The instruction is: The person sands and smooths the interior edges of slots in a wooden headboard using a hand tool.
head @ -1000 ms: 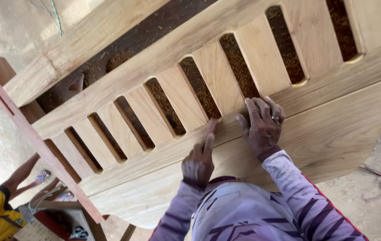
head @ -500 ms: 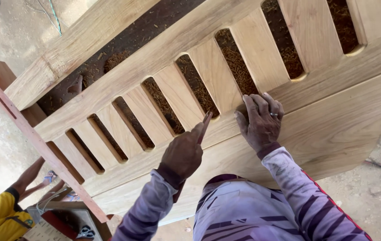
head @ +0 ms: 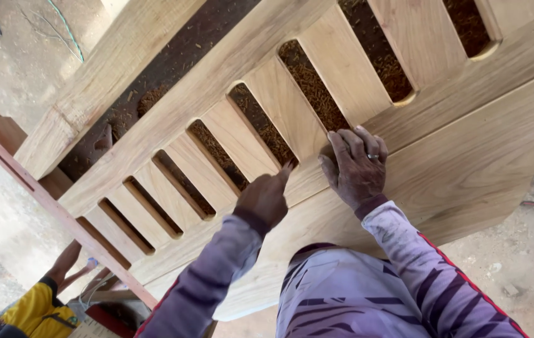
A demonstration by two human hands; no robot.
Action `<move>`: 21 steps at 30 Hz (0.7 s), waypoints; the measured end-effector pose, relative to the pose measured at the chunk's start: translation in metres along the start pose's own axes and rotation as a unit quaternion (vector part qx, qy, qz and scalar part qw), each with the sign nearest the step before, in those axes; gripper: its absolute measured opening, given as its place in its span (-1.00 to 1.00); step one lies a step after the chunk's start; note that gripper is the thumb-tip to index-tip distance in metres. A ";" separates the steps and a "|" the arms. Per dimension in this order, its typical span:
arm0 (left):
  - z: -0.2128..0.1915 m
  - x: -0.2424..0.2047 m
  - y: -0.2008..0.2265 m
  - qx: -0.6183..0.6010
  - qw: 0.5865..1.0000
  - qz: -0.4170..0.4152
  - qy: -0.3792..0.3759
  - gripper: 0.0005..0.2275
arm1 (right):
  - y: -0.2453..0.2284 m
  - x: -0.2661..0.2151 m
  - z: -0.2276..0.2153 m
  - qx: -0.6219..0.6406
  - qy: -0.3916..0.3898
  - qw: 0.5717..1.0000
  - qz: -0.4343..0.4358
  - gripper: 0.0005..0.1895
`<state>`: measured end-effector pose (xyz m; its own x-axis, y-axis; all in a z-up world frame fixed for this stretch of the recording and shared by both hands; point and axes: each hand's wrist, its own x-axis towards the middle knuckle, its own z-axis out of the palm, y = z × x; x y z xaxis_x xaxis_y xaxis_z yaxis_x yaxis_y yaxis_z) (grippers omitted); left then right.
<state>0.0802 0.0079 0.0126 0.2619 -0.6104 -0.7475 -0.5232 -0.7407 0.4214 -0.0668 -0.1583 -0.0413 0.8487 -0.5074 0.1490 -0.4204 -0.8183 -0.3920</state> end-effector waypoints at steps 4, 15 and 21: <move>0.001 0.007 0.002 0.005 0.994 0.069 0.090 -0.50 | 0.001 -0.001 0.003 0.006 -0.001 1.000 0.000 -0.51; -0.048 -0.003 0.046 -0.003 0.986 -0.108 -0.129 -0.32 | 0.004 0.004 0.003 0.000 0.003 1.000 0.007 -0.52; -0.039 0.016 0.034 0.008 0.990 -0.082 -0.112 -0.55 | 0.004 0.005 0.000 0.004 -0.011 1.000 -0.006 -0.51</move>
<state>0.0984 -0.0378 0.0353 0.1580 -0.4038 -0.9011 -0.5016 -0.8189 0.2790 -0.0645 -0.1642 -0.0428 0.8602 -0.4920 0.1340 -0.4081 -0.8219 -0.3974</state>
